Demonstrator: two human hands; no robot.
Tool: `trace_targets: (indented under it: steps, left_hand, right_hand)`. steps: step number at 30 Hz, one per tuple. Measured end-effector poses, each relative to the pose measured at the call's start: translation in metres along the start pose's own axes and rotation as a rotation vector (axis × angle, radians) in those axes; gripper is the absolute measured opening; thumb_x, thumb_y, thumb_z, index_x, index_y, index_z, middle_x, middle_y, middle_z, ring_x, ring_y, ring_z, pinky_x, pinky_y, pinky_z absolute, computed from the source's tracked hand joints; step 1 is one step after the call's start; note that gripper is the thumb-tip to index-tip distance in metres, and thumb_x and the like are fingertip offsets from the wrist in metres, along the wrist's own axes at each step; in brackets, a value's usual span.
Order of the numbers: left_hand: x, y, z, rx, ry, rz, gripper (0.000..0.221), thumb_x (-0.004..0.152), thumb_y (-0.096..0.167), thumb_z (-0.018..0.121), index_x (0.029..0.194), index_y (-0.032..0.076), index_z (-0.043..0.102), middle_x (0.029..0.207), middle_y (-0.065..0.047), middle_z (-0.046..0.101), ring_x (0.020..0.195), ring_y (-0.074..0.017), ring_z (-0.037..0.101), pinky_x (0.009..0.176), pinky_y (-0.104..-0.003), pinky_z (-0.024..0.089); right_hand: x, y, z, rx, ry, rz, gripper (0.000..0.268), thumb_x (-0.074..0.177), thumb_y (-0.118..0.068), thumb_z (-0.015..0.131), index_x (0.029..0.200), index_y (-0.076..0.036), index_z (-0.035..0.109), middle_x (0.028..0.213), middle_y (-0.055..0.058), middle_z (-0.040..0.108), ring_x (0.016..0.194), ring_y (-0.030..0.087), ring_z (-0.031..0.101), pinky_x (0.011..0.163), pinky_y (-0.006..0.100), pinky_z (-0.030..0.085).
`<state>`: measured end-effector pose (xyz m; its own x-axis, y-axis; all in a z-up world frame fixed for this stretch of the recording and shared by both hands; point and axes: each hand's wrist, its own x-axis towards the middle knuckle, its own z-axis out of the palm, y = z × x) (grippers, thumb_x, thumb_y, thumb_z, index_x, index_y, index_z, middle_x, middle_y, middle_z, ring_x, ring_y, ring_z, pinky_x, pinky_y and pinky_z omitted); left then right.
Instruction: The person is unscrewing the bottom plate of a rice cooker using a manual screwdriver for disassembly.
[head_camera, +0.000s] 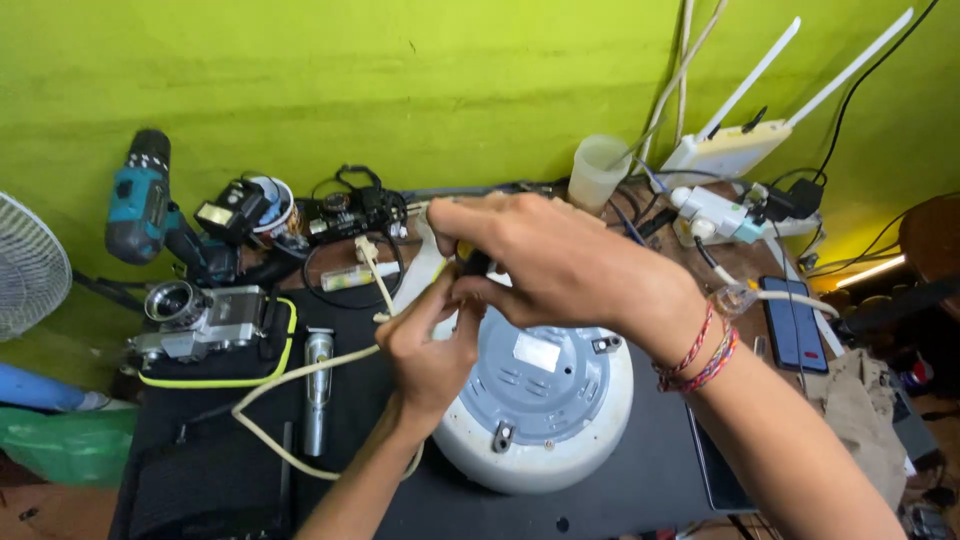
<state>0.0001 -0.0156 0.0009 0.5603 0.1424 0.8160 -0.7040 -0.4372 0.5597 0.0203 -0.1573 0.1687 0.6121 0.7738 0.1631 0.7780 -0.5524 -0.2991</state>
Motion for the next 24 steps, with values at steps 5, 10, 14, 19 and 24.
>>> trace_targets:
  steps: [5,10,14,19,24]
  left_hand:
    - [0.029,-0.002,-0.019,-0.398,-0.335,-0.352,0.022,0.095,0.014,0.064,0.112,0.003,0.074,0.090,-0.005,0.077,0.087,-0.0133,0.076,0.080,-0.026,0.064]
    - [0.043,-0.024,-0.018,-0.701,-0.653,-0.299,0.017,0.105,0.016,0.056,0.100,0.001,0.063,0.087,-0.012,0.067,0.081,-0.0240,0.077,0.074,-0.032,0.065]
    - [0.038,-0.015,-0.015,-0.626,-0.601,-0.261,0.020,0.086,-0.016,0.047,0.081,0.002,0.055,0.074,-0.012,0.065,0.074,-0.0240,0.078,0.060,-0.029,0.061]
    - [0.037,-0.002,-0.015,-0.535,-0.461,-0.159,0.014,0.101,0.000,0.058,0.090,0.001,0.066,0.079,-0.008,0.069,0.074,-0.0158,0.070,0.070,-0.026,0.060]
    - [0.006,0.004,0.001,-0.116,-0.145,-0.046,0.014,0.090,-0.004,0.064,0.101,0.004,0.068,0.082,-0.005,0.069,0.070,-0.0135,0.072,0.064,-0.024,0.054]
  right_hand:
    - [-0.003,0.006,0.003,0.013,-0.008,0.049,0.031,0.096,-0.015,0.071,0.096,-0.008,0.041,0.082,0.014,0.060,0.062,0.043,0.055,0.053,0.048,0.038]
    - [-0.001,0.008,0.006,0.025,-0.013,0.167,0.023,0.098,-0.017,0.071,0.107,-0.010,0.051,0.083,0.010,0.076,0.059,0.019,0.073,0.054,0.032,0.064]
    - [-0.003,-0.002,0.006,-0.181,-0.059,0.366,0.066,0.090,-0.063,0.076,0.110,-0.005,0.055,0.056,0.004,0.065,0.044,0.021,0.058,0.045,0.042,0.050]
    - [0.000,0.005,0.016,-0.253,0.050,0.232,0.040,0.100,-0.034,0.073,0.090,-0.004,0.050,0.065,0.017,0.062,0.053,0.047,0.057,0.050,0.052,0.042]
    - [0.000,0.005,0.004,-0.038,0.016,0.067,0.026,0.088,-0.018,0.076,0.096,-0.008,0.053,0.088,0.014,0.068,0.077,0.043,0.064,0.061,0.050,0.046]
